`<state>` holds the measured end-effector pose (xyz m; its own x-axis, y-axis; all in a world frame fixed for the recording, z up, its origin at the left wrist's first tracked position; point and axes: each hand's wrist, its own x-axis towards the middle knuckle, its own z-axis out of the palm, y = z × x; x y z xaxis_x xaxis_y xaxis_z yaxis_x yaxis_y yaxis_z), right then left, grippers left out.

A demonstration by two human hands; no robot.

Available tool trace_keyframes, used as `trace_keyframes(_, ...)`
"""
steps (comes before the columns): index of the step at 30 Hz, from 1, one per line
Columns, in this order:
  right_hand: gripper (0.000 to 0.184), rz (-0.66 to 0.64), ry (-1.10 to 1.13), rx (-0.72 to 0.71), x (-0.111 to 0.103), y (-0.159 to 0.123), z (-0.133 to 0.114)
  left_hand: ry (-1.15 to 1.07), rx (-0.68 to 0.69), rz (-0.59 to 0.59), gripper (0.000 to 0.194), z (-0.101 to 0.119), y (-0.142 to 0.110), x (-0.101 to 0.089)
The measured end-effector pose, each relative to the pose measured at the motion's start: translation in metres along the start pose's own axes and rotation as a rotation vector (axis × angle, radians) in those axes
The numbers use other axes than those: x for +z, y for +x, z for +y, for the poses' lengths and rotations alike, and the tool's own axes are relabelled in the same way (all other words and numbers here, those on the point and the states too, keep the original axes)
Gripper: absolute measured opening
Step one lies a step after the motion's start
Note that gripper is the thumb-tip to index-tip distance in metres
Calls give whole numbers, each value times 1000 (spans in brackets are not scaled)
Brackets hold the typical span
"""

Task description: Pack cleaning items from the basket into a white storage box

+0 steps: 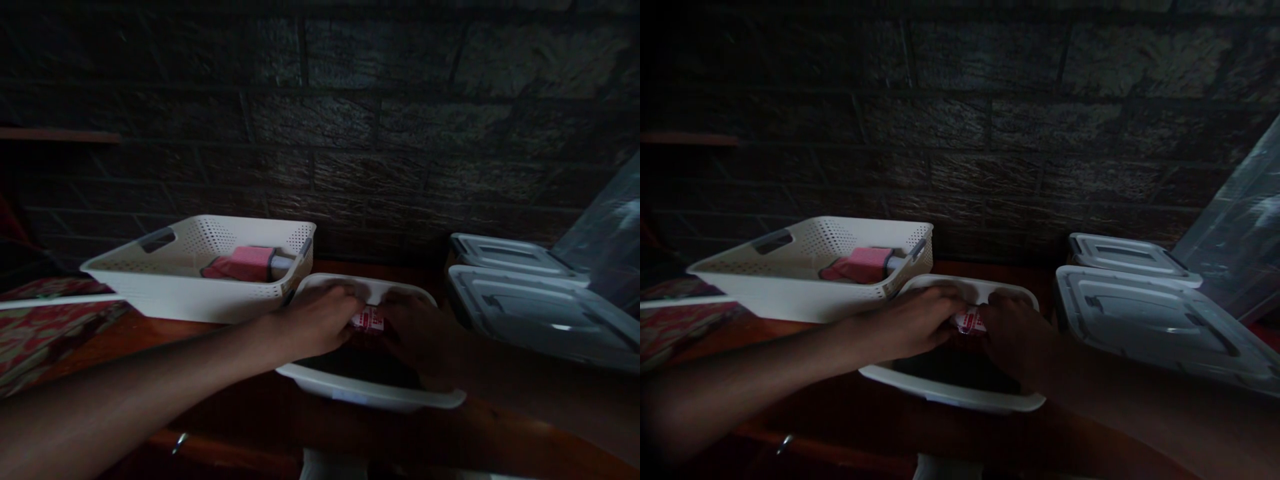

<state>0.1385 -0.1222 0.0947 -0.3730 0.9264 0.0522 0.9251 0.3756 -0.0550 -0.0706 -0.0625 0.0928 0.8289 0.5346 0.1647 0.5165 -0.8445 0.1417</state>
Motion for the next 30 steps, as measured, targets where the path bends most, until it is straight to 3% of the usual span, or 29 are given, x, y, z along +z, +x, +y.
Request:
trace_keyframes(11,30,38,-19,-17,4,-1,3,-3,-1,6,26,2,-1,-2)
trace_keyframes(30,31,18,31,5,-6,0,-2,-26,-21,-10,26,4,-5,-9)
